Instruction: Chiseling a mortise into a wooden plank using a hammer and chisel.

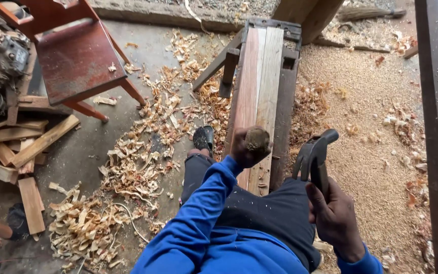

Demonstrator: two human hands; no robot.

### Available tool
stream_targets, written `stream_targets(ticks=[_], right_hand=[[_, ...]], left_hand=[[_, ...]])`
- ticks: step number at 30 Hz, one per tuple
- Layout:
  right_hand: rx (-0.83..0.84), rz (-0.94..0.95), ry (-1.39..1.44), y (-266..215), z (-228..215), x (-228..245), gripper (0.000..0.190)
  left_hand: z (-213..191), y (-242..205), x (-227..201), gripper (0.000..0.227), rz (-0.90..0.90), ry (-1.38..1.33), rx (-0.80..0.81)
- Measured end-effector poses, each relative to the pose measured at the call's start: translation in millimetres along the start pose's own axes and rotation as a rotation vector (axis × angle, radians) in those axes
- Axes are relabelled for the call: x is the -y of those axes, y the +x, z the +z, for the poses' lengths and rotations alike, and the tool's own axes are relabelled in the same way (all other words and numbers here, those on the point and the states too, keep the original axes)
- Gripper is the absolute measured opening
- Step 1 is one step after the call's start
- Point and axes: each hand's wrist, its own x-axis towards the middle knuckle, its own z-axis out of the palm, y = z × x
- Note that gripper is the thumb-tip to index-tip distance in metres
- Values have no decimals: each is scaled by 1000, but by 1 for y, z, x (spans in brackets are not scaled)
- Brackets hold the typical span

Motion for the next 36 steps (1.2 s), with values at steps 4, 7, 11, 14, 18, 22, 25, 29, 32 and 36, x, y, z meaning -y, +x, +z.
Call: stream_targets(ticks=[4,7,11,14,18,22,25,29,32,36], right_hand=[[-2,27,15,2,1,17,35],[19,-75,23,6,-1,38,32],[-19,-459,176,7,0,81,28],[-139,-774,-128,30,13,80,25],[247,-359,-736,48,30,104,33],[271,-323,-764,23,10,124,37],[48,-424,-410,16,11,121,37],[114,-449,-532,41,23,88,43],[139,-368,-637,52,17,80,39],[57,-424,-471,32,1,72,36]], left_hand=[[-9,-3,23,24,-83,127,-67],[-12,-8,51,49,227,273,-287],[-18,-6,53,24,307,594,-249],[-13,-4,60,23,258,548,-208],[6,-18,104,38,-62,-186,-82],[1,2,35,32,145,213,-114],[9,-6,73,18,-243,-467,-81],[16,-10,102,23,-235,-384,-52],[-16,15,204,45,-398,-867,-126],[-27,10,231,58,-84,-379,-189]])
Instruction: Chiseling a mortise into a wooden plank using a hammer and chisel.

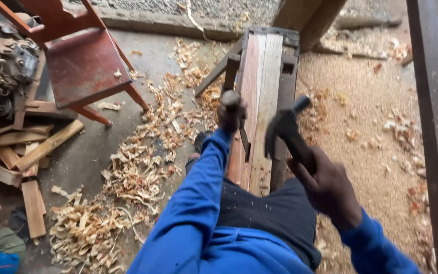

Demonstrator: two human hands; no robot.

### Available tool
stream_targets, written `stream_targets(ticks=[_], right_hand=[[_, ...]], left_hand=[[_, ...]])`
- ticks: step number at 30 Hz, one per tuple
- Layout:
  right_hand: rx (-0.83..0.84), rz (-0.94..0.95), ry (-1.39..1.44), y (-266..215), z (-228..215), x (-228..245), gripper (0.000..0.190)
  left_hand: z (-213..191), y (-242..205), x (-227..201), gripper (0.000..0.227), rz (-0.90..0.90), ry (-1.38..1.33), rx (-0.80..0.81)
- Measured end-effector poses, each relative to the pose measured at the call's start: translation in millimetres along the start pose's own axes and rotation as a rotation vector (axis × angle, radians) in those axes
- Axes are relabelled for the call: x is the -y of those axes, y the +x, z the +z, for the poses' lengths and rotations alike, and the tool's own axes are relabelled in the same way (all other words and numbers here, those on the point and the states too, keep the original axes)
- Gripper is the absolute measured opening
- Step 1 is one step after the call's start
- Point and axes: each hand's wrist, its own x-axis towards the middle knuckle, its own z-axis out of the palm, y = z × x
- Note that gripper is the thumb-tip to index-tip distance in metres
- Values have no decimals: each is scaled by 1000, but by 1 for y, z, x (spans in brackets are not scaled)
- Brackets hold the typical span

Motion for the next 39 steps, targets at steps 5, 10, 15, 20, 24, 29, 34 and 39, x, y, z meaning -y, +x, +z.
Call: stream_targets(ticks=[5,10,15,20,24,29,34,39], right_hand=[[-51,227,221,-35,-9,1,30],[-73,349,282,-49,-7,-1,27],[-74,268,354,-35,-4,2,26],[-132,126,449,-29,-15,19,20],[-251,-242,568,-20,-12,16,27],[-112,-251,-151,24,16,-19,31],[104,6,-187,13,-29,16,33],[-176,-365,229,19,41,-71,20]], left_hand=[[70,-36,-137,21,440,1043,163],[68,-65,-169,14,206,810,7],[62,-55,-156,25,39,395,-94],[71,-41,-143,39,353,592,-81],[88,-30,-141,41,522,862,-74],[101,-19,-159,28,427,626,114],[110,-17,-172,20,97,566,30],[113,-17,-173,27,112,517,148]])
